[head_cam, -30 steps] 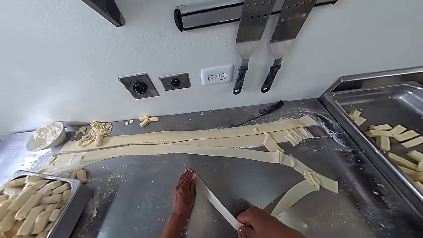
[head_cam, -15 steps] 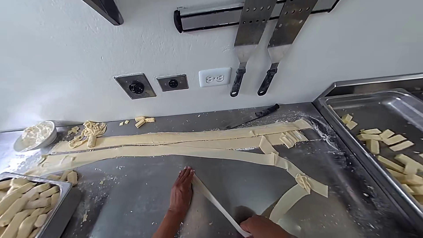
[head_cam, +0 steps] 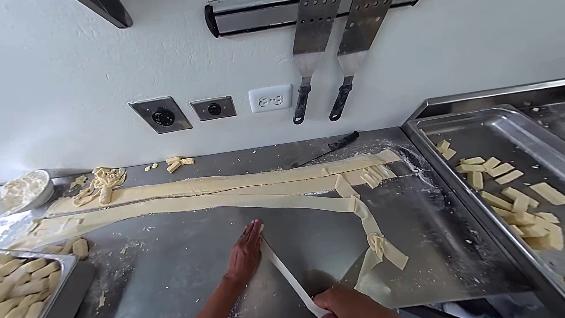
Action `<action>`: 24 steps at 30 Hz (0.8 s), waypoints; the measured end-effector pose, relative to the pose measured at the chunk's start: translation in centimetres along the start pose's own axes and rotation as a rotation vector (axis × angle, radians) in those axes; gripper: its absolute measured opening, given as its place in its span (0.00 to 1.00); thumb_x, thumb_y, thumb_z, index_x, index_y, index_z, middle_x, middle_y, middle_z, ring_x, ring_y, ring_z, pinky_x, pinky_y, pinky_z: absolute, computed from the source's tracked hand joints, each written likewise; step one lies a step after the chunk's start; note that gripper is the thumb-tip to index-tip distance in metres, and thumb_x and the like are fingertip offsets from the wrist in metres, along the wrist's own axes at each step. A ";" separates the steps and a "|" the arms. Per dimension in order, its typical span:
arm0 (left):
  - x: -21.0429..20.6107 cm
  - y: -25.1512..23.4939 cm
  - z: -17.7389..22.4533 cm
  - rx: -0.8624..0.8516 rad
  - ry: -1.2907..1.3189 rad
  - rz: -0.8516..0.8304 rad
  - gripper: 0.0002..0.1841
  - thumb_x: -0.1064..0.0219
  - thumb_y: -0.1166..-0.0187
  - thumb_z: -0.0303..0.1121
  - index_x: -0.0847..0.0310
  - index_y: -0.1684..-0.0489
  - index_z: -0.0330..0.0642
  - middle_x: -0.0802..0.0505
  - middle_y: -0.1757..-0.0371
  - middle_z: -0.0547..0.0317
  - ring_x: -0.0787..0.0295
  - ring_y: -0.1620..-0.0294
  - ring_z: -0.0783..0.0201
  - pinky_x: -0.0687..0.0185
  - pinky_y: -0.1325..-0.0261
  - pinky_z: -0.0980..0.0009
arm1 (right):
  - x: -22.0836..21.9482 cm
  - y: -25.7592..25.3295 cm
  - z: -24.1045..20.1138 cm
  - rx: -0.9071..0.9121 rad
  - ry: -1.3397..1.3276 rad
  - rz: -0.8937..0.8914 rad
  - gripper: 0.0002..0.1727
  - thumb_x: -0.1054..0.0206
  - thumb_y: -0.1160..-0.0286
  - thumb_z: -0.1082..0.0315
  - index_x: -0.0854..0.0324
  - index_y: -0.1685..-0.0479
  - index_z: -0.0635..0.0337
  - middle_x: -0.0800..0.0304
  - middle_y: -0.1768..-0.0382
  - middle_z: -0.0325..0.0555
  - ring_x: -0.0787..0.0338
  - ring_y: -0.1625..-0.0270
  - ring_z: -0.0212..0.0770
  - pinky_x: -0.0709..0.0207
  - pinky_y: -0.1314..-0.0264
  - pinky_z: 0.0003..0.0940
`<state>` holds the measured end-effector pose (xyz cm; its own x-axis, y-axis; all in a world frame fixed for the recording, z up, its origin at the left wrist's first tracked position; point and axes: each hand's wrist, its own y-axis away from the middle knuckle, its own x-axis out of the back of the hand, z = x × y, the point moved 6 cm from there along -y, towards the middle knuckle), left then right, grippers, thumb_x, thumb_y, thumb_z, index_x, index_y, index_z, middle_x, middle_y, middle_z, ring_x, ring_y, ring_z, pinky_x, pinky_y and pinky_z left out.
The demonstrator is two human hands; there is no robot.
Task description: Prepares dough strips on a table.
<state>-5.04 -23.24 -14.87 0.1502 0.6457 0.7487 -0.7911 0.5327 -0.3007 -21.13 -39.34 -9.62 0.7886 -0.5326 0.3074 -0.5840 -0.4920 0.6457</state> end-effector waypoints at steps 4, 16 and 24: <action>0.9 0.1 -1.7 0.121 0.089 -0.035 0.30 0.35 0.21 0.26 0.35 0.22 0.15 0.09 0.36 0.36 0.06 0.40 0.40 0.13 0.38 0.47 | -0.6 -0.4 -0.5 0.067 -0.030 0.036 0.20 0.41 0.09 0.61 0.17 0.54 0.75 0.15 0.65 0.67 0.13 0.57 0.63 0.25 0.51 0.61; 0.3 0.5 -0.9 0.039 0.032 -0.020 0.33 0.36 0.22 0.25 0.41 0.20 0.12 0.08 0.38 0.35 0.06 0.43 0.38 0.11 0.43 0.45 | -0.6 -0.6 -0.3 -0.044 -0.016 0.063 0.20 0.42 0.09 0.59 0.17 0.54 0.73 0.12 0.61 0.66 0.12 0.51 0.64 0.26 0.45 0.62; -1.2 0.1 0.4 -0.021 0.027 -0.036 0.24 0.37 0.23 0.23 0.26 0.28 0.17 0.12 0.32 0.32 0.13 0.32 0.33 0.20 0.28 0.42 | -1.2 -1.6 -0.2 0.031 -0.231 0.094 0.20 0.40 0.10 0.59 0.18 0.52 0.72 0.09 0.60 0.62 0.09 0.53 0.57 0.22 0.45 0.57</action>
<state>-5.53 -24.19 -15.54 0.1951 0.6403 0.7429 -0.7719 0.5676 -0.2864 -21.15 -37.78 -10.90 0.6679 -0.7183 0.1950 -0.6609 -0.4519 0.5991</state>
